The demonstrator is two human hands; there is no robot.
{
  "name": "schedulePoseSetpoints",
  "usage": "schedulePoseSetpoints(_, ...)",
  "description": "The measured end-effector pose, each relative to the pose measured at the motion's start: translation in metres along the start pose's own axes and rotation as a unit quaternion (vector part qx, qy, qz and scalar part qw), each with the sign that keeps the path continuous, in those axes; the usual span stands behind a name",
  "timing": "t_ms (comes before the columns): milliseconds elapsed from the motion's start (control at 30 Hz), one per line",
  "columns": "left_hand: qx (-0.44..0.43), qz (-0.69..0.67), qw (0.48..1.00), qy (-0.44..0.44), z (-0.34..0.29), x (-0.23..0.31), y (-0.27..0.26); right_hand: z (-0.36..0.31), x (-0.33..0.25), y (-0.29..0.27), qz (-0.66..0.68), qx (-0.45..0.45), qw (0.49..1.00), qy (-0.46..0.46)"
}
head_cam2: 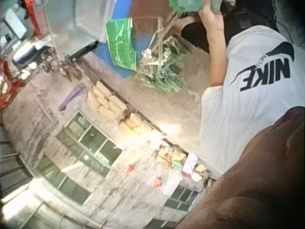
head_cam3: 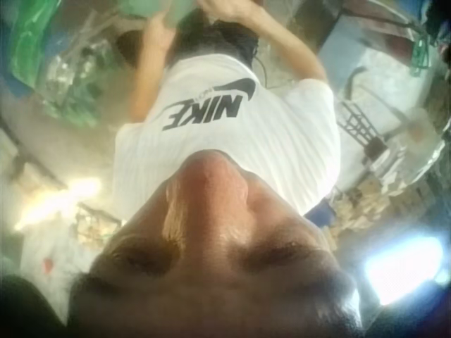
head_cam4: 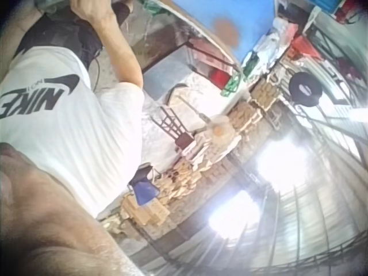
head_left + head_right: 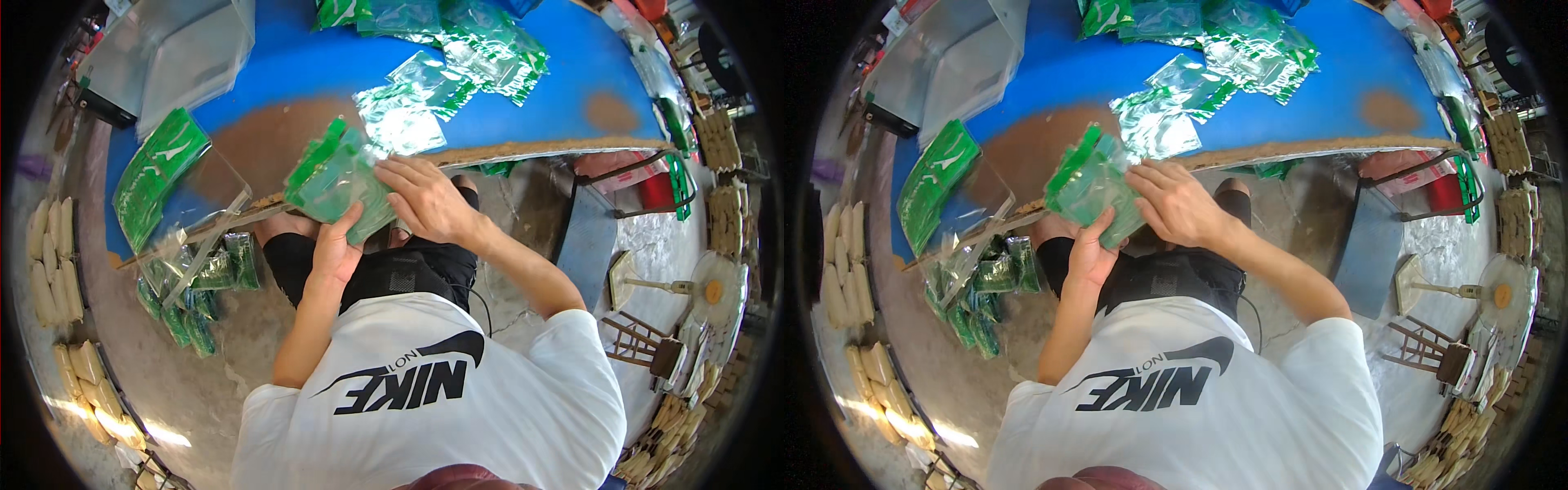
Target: Packing individual silver-colored product pouches into green plastic bags.
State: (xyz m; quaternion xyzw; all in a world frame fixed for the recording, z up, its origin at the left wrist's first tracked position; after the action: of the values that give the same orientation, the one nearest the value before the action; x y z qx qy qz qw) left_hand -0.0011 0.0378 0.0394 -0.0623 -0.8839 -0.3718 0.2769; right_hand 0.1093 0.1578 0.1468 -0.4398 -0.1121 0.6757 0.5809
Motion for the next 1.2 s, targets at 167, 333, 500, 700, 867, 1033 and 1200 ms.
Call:
schedulePoseSetpoints(167,0.019,0.025,0.998,0.056,-0.006,0.016,-0.005,0.020,0.025,-0.029,-0.239,0.080,0.968,0.021)
schedulePoseSetpoints(333,0.015,0.057,0.997,0.050,0.001,0.013,-0.013,0.025,0.013,0.004,0.120,-0.068,0.990,0.020)
schedulePoseSetpoints(500,0.016,0.018,0.999,0.026,-0.007,0.021,-0.026,0.071,0.121,-0.001,-0.273,0.048,0.954,0.111)
schedulePoseSetpoints(700,0.044,0.022,0.995,0.082,-0.019,0.050,-0.042,0.048,0.026,0.045,0.177,-0.085,0.976,0.092)
schedulePoseSetpoints(867,0.054,0.039,0.997,0.039,-0.021,0.036,-0.024,0.067,0.096,-0.020,-0.003,0.245,0.950,0.196)
schedulePoseSetpoints(1033,0.035,-0.041,0.997,-0.047,-0.017,0.011,-0.044,0.041,0.188,-0.065,-0.424,0.189,0.853,0.238)
schedulePoseSetpoints(1200,-0.006,-0.034,0.999,-0.010,-0.020,0.027,-0.039,0.020,0.097,-0.022,-0.153,0.056,0.974,0.156)
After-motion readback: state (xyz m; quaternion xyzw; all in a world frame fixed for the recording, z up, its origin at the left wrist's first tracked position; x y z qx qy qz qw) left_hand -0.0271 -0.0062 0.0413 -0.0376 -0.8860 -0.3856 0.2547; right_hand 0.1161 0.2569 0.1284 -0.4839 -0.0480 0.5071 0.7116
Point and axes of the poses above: each hand's wrist, its own z-axis towards the middle knuckle, its own y-axis out of the palm, x = y × z, the point moved 6 cm from there along z, towards the middle knuckle, and after that the axes turned 15 degrees about x, right-handed, at the moved point
